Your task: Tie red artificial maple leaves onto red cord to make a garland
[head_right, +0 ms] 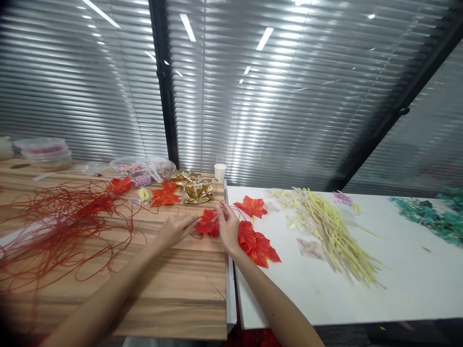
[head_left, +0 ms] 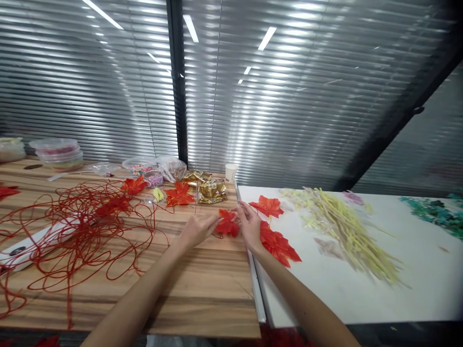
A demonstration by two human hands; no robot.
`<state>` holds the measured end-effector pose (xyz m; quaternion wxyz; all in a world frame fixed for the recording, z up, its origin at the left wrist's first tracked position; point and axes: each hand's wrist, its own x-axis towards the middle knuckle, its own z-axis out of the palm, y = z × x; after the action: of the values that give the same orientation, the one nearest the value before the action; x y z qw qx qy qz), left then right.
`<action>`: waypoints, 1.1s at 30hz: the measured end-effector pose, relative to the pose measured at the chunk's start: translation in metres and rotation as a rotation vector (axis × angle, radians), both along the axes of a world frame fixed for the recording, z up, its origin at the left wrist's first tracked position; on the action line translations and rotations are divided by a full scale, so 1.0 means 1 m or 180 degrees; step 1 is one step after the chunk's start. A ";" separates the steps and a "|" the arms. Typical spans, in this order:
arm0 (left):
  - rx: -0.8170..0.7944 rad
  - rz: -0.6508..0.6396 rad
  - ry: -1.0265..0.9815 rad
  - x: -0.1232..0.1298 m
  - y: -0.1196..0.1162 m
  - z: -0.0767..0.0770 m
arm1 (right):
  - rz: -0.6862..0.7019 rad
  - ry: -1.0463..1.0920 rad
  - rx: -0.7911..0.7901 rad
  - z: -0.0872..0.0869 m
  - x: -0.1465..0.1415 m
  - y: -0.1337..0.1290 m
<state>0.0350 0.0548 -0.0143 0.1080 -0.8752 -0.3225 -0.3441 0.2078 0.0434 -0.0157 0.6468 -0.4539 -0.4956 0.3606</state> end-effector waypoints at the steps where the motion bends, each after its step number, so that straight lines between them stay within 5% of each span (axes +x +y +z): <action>1: 0.0037 -0.0015 0.0081 0.001 -0.001 -0.001 | 0.0089 0.0156 0.0002 0.000 0.000 0.001; 7: -0.0025 -0.0206 0.0611 0.015 -0.008 -0.006 | 0.0384 0.1062 -0.0299 0.000 0.003 0.005; 11: 0.0077 -0.0221 0.0231 0.017 -0.011 -0.001 | 0.0390 0.1141 -0.0394 -0.004 0.005 0.010; 17: 0.0137 0.1020 -0.1013 -0.015 0.010 0.021 | 0.0590 0.0633 -0.0434 -0.002 0.004 0.007; 21: -0.0691 0.1746 -0.0557 -0.039 0.028 0.014 | 0.1286 0.0528 -0.0887 -0.002 0.001 0.003; 24: -0.1155 0.2247 -0.0162 -0.047 0.033 0.000 | 0.1397 0.0343 -0.0995 -0.004 0.001 0.003; 33: -0.0918 0.2315 0.0657 -0.054 0.040 -0.020 | 0.1281 -0.0164 -0.0802 -0.009 0.001 0.007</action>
<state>-0.0194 0.0952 -0.0345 0.1305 -0.7401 -0.6435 -0.1449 0.2090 0.0503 -0.0248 0.4872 -0.4322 -0.5435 0.5296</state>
